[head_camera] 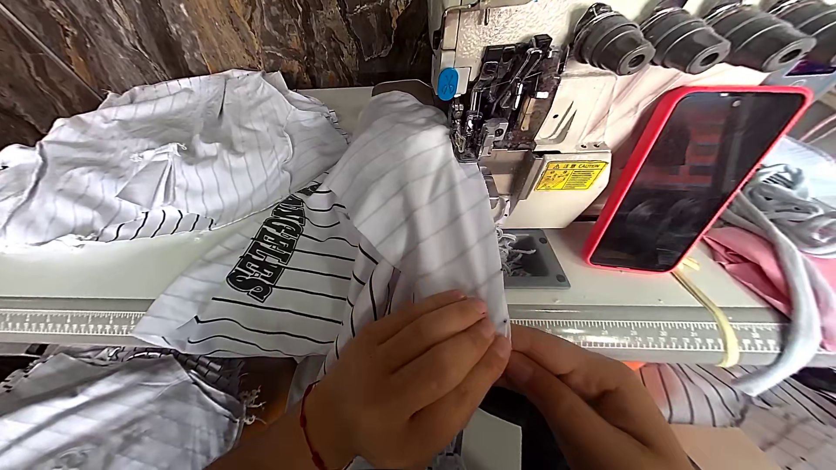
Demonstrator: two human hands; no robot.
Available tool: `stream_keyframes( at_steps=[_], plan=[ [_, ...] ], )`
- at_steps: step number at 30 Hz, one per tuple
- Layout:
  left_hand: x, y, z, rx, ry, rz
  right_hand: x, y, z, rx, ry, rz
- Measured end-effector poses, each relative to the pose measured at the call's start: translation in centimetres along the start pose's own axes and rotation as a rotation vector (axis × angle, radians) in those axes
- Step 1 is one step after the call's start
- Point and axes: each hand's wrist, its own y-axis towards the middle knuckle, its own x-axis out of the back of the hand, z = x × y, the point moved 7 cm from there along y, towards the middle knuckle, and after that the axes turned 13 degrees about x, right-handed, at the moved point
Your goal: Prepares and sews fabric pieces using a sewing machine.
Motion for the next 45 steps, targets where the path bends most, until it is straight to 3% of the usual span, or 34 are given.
stream_keyframes(
  at_steps=[5,9,15,22,26,37,41,45],
  plan=[
    [-0.3,-0.5,-0.2,-0.09,0.026,0.036,0.0,0.5,-1.8,-0.1,0.204,-0.138],
    [-0.5,-1.2,1.3,-0.033,-0.11,0.049,0.1,0.6,-3.1,-0.108,0.217,-0.188],
    [-0.4,0.0,3.2,-0.041,0.152,0.085,0.7,1.1,-1.4,0.081,-0.105,-0.269],
    [1.8,0.3,0.7,-0.181,0.144,0.237,-0.4,-0.7,0.1,0.252,-0.272,-0.22],
    [1.3,0.0,1.2,-0.193,0.158,0.247,-0.1,-1.2,-1.3,0.24,-0.305,-0.199],
    [0.8,5.1,4.4,-0.162,0.298,0.154,1.6,5.8,-1.1,0.421,-0.512,-0.312],
    [0.4,7.9,5.7,-0.072,0.334,0.2,2.2,8.1,-1.2,0.324,-0.681,-0.308],
    [-0.3,10.2,8.3,0.168,0.286,0.389,1.4,8.2,-0.7,0.262,-0.799,-0.206]
  ],
)
